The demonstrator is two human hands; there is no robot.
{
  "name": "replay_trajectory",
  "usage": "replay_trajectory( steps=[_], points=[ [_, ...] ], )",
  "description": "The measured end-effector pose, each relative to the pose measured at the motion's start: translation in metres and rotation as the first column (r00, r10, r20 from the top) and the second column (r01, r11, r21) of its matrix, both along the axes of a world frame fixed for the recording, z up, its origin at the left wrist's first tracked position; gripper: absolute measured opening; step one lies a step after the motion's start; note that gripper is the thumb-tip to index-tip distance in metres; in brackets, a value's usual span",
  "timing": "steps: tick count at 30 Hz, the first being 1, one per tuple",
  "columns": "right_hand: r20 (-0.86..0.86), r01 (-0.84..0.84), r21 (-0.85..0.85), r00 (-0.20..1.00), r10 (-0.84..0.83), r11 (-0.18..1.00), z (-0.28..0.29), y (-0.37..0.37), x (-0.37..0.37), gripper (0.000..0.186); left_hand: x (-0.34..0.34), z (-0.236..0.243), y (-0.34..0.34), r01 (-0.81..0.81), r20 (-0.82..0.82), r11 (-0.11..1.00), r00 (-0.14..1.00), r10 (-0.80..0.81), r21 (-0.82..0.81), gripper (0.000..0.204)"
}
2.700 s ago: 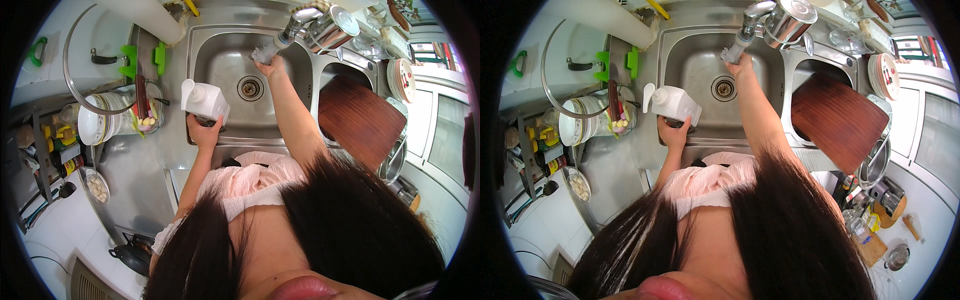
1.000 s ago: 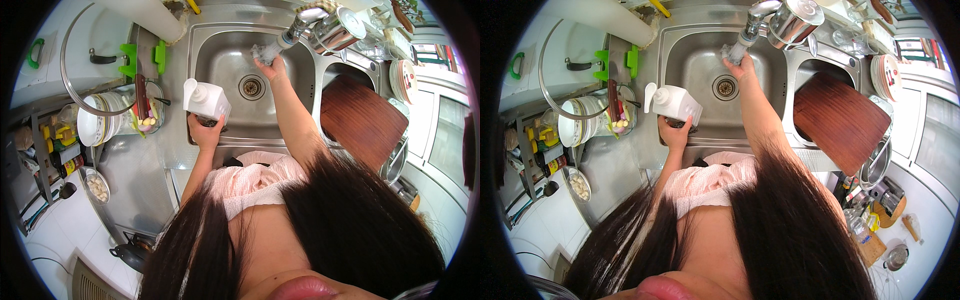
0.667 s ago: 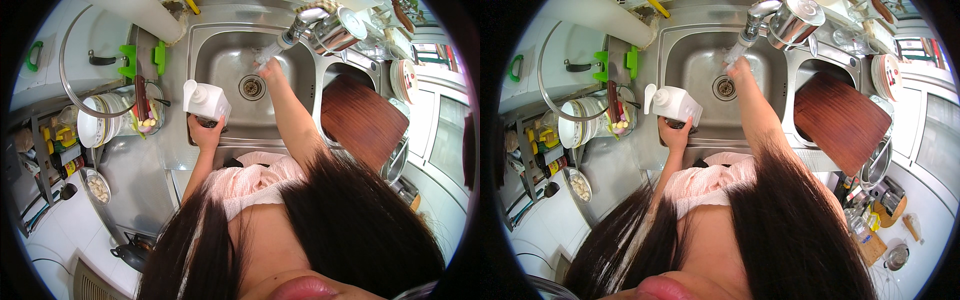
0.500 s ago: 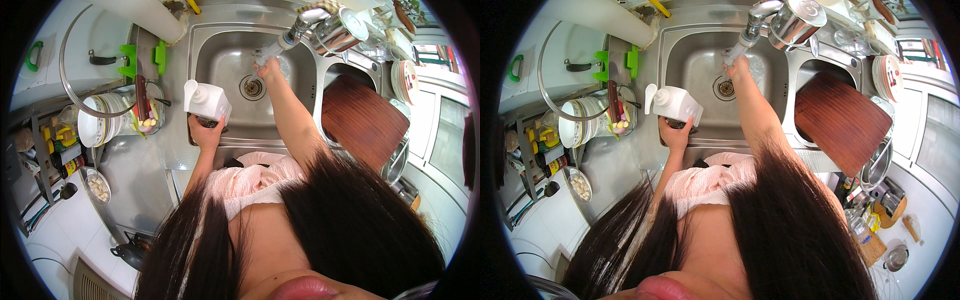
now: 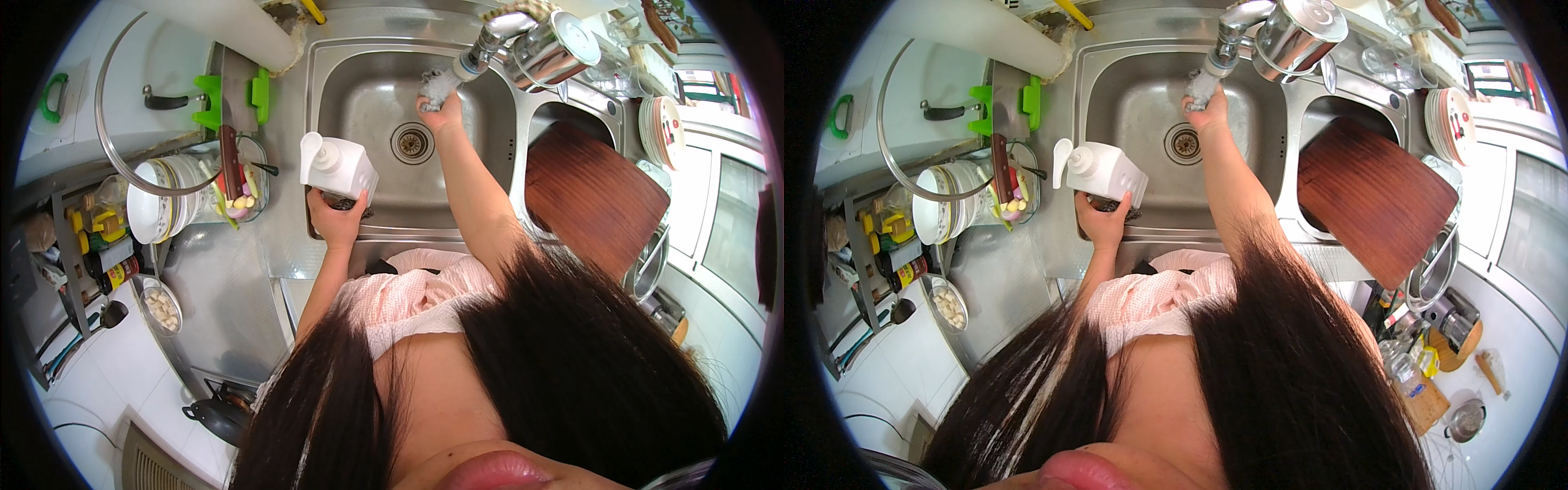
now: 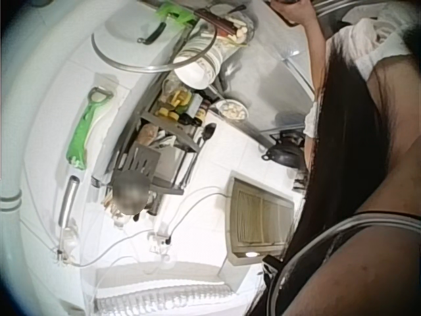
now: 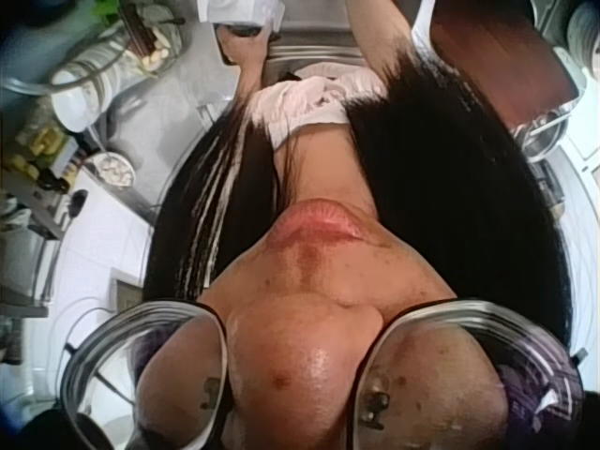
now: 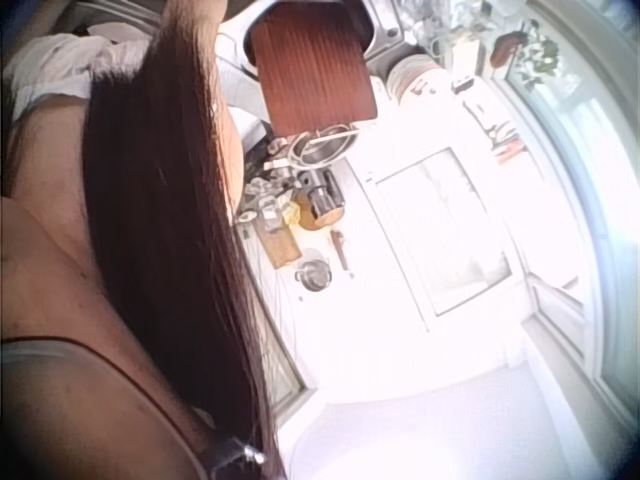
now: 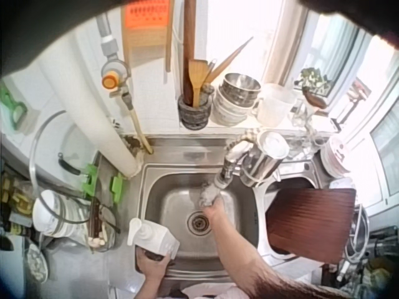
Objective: The person cleans the kitchen countertop and sink area using a cloth and cleaning agent. They wipe the stainless steel surfaces around the stove and sink, then apply liquid cleaner to the sink and scrub it with a sponge before rinsing.
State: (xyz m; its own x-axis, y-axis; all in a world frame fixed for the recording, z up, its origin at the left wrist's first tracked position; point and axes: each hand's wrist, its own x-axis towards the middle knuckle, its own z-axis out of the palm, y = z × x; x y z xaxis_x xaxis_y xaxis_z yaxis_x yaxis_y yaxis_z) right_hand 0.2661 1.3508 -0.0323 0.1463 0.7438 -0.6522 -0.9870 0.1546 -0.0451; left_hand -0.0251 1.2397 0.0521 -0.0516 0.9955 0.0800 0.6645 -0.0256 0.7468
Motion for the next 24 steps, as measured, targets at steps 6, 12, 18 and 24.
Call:
replay_trajectory(
  steps=[6,12,18,24],
  points=[
    [-0.018,-0.013,0.136,1.000,0.016,0.991,-0.012,0.000,0.010,0.024,0.000,-0.004,0.000,0.002,0.040,1.000,0.999,-0.002,-0.005,0.080],
    [0.012,-0.061,0.144,0.998,0.060,0.988,0.000,-0.003,0.005,0.029,-0.001,-0.009,0.000,-0.024,0.082,1.000,0.996,0.022,0.020,0.078],
    [0.067,-0.033,-0.025,0.997,0.035,0.999,0.033,0.002,-0.011,0.034,-0.003,-0.011,-0.001,-0.029,0.090,0.999,0.996,0.027,0.026,0.077],
    [-0.206,0.113,0.175,0.976,-0.076,0.978,-0.009,0.008,0.006,0.023,0.000,-0.010,0.001,-0.014,0.117,1.000,0.993,0.011,0.020,0.077]
  ],
)
